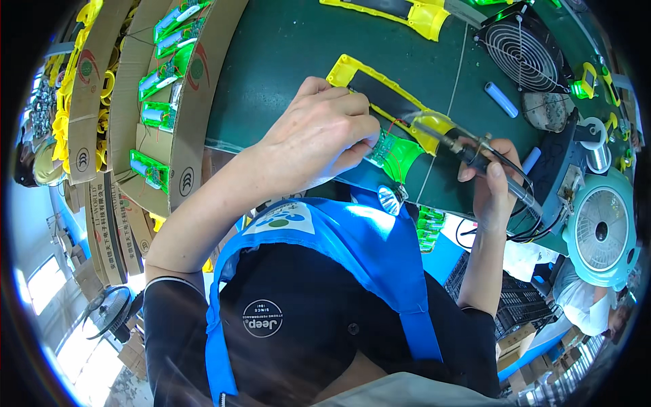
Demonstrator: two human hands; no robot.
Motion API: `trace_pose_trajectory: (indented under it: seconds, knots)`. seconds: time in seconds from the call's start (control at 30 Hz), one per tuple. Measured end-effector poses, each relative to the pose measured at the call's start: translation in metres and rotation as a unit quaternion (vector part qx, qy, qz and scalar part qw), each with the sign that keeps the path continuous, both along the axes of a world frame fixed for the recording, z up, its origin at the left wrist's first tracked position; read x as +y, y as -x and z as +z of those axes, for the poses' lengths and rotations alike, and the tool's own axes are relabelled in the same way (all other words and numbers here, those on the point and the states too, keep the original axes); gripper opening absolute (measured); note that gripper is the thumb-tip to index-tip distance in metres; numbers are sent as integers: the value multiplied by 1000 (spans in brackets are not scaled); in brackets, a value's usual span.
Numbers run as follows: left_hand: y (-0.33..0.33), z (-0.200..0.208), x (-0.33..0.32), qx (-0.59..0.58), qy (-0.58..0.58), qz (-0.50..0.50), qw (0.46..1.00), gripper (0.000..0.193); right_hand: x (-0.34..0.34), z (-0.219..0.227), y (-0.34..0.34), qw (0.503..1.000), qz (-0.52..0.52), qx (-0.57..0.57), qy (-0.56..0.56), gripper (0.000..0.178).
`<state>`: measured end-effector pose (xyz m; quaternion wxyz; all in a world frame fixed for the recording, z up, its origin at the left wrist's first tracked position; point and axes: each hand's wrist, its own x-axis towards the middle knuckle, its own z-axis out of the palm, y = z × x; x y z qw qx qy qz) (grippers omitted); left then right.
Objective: Soldering internal wiring and components onto circuit boards for handheld flashlights on an assembly line.
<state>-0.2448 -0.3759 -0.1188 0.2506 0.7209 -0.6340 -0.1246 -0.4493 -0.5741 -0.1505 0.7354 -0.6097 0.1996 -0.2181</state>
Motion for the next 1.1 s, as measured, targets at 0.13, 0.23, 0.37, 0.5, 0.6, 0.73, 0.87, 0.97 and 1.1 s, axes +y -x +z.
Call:
trace_pose_trajectory:
  seconds: [0.13,0.23,0.37,0.5,0.6,0.73,0.87,0.97,1.1]
  knots:
    - [-22,12,-22,-57,64,42,995,23,2,7,-26,981,-91,-61,160,42]
    - [-39,1,-36,-114,-74,46,990,30,-2,4,-61,972,-73,-79,209,32]
    - [-43,-1,-23,-190,81,14,978,27,-4,1,-90,964,-32,-111,239,28]
    - [-24,12,26,-164,87,-1,983,43,-11,-9,-115,933,-29,-95,346,33]
    - [-20,-16,47,-181,40,36,982,53,-17,-17,-141,899,-71,-25,432,34]
    - [-14,-21,68,-72,105,107,986,52,-33,-40,-125,885,-93,-13,456,31]
    - [-25,-4,56,-14,233,212,949,51,-23,-29,-59,934,-109,-45,338,34]
    - [-66,-3,-5,91,259,318,908,48,-10,-42,-63,949,-129,-47,283,31]
    - [-142,-17,-110,33,296,333,895,50,-5,-37,-58,954,-109,-42,276,30]
